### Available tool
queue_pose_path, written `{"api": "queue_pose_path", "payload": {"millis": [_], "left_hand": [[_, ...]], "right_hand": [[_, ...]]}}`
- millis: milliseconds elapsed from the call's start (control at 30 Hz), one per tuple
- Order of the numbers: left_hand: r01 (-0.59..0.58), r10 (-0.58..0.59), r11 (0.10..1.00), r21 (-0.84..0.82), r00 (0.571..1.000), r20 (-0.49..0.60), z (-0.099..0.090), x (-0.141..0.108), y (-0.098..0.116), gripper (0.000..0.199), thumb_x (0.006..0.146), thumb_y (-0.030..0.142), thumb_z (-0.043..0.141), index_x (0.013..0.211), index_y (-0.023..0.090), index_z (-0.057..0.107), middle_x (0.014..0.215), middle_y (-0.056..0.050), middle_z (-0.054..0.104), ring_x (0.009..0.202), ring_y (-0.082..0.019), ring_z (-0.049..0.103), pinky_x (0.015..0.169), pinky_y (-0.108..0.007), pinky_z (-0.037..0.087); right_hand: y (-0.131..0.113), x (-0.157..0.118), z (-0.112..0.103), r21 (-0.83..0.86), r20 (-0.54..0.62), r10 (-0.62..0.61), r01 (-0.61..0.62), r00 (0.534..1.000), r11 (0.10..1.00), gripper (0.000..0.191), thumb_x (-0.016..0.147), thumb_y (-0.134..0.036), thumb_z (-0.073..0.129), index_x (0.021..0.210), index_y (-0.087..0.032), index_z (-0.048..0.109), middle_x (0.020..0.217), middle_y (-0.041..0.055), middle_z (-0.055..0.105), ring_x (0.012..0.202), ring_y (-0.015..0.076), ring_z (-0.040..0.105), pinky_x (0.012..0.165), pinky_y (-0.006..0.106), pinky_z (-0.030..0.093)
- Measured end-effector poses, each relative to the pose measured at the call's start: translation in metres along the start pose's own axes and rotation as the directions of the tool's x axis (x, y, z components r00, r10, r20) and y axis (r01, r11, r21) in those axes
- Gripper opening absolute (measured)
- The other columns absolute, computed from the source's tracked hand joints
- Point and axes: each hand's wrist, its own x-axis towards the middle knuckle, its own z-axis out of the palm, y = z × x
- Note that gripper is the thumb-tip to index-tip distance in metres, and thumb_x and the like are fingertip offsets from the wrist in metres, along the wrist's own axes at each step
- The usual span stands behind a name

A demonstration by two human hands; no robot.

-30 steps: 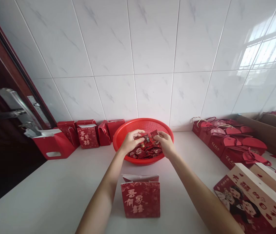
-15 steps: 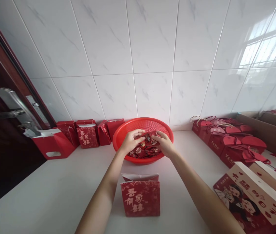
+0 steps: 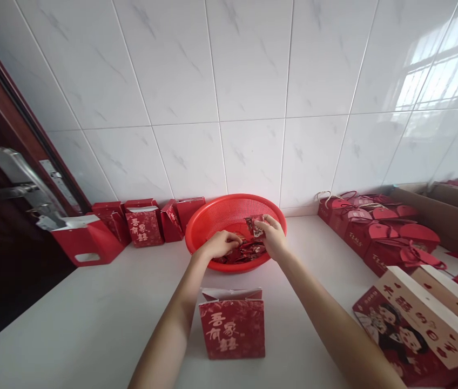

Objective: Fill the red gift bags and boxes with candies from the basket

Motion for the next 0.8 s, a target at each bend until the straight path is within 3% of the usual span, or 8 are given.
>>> {"api": "queue_pose_path", "payload": {"millis": [100, 200, 333, 433, 533, 633, 700, 800], "left_hand": [[-0.072, 0.065, 0.995, 0.067, 0.993, 0.098, 0.003, -0.003, 0.004, 0.021, 0.069, 0.029, 0.066, 0.085, 0.023, 0.079, 0.097, -0.006, 0.077, 0.091, -0.028, 0.07, 0.078, -0.033, 0.052], [-0.144, 0.139, 0.988, 0.059, 0.987, 0.08, 0.005, -0.007, 0.009, 0.036, 0.063, 0.02, 0.067, 0.096, 0.026, 0.079, 0.096, -0.003, 0.077, 0.083, -0.025, 0.07, 0.071, -0.03, 0.052], [-0.136, 0.131, 0.989, 0.05, 0.987, 0.095, 0.008, -0.011, 0.011, 0.045, 0.059, 0.013, 0.063, 0.097, 0.03, 0.08, 0.079, 0.001, 0.076, 0.069, -0.023, 0.069, 0.065, -0.028, 0.051], [-0.142, 0.133, 0.989, 0.048, 0.979, 0.152, 0.009, -0.013, 0.009, 0.048, 0.058, 0.011, 0.061, 0.098, 0.032, 0.08, 0.091, -0.001, 0.078, 0.081, -0.026, 0.072, 0.071, -0.03, 0.053], [-0.158, 0.122, 0.981, 0.116, 0.956, 0.267, 0.01, -0.013, 0.009, 0.063, 0.056, 0.011, 0.062, 0.115, 0.031, 0.074, 0.117, -0.004, 0.073, 0.107, -0.029, 0.068, 0.088, -0.032, 0.052], [-0.051, -0.054, 0.94, 0.336, 0.953, 0.297, 0.01, -0.013, 0.012, 0.076, 0.059, 0.017, 0.066, 0.134, 0.03, 0.061, 0.138, -0.007, 0.061, 0.125, -0.032, 0.057, 0.101, -0.037, 0.047], [0.014, -0.148, 0.882, 0.471, 0.957, 0.248, 0.01, -0.013, 0.015, 0.075, 0.062, 0.021, 0.068, 0.135, 0.029, 0.059, 0.141, -0.01, 0.058, 0.13, -0.036, 0.052, 0.104, -0.042, 0.044], [-0.01, -0.102, 0.862, 0.507, 0.976, 0.194, 0.011, -0.013, 0.018, 0.056, 0.062, 0.022, 0.069, 0.117, 0.028, 0.07, 0.123, -0.01, 0.069, 0.119, -0.037, 0.059, 0.098, -0.043, 0.046]], "right_hand": [[0.0, 0.001, 0.0, -0.001, -0.055, 0.009, -0.009, 0.998, 1.0, 0.029, 0.054, -0.032, 0.076, 0.069, -0.022, 0.053, 0.061, -0.0035, 0.062, 0.057, 0.0145, 0.057, 0.053, 0.026, 0.044], [0.002, 0.002, -0.001, -0.005, -0.065, 0.012, -0.013, 0.998, 1.0, 0.027, 0.054, -0.031, 0.074, 0.07, -0.023, 0.055, 0.061, -0.0034, 0.062, 0.057, 0.0146, 0.056, 0.054, 0.027, 0.045], [0.003, 0.002, -0.001, -0.017, -0.047, 0.012, -0.013, 0.999, 1.0, 0.026, 0.055, -0.031, 0.074, 0.069, -0.022, 0.054, 0.061, -0.0028, 0.063, 0.058, 0.0145, 0.056, 0.055, 0.027, 0.045], [0.003, 0.001, 0.0, -0.013, -0.049, 0.015, -0.016, 0.999, 1.0, 0.027, 0.053, -0.031, 0.075, 0.069, -0.022, 0.055, 0.061, -0.0029, 0.065, 0.058, 0.0151, 0.057, 0.056, 0.028, 0.046], [0.002, -0.001, 0.001, -0.022, -0.072, 0.023, -0.025, 0.997, 0.999, 0.027, 0.051, -0.031, 0.074, 0.069, -0.022, 0.056, 0.06, -0.0033, 0.064, 0.058, 0.0153, 0.058, 0.055, 0.027, 0.046], [0.001, -0.003, 0.002, -0.042, -0.079, 0.036, -0.04, 0.996, 0.998, 0.027, 0.052, -0.031, 0.073, 0.07, -0.022, 0.056, 0.06, -0.0033, 0.064, 0.057, 0.0154, 0.057, 0.051, 0.026, 0.043], [0.0, -0.004, 0.003, -0.05, -0.073, 0.045, -0.048, 0.996, 0.998, 0.027, 0.052, -0.031, 0.073, 0.07, -0.022, 0.056, 0.06, -0.0032, 0.064, 0.057, 0.0157, 0.057, 0.05, 0.026, 0.042], [0.001, -0.005, 0.004, -0.055, -0.07, 0.033, -0.037, 0.997, 0.998, 0.026, 0.053, -0.031, 0.072, 0.07, -0.022, 0.056, 0.061, -0.0031, 0.064, 0.057, 0.0153, 0.057, 0.049, 0.026, 0.042]]}}
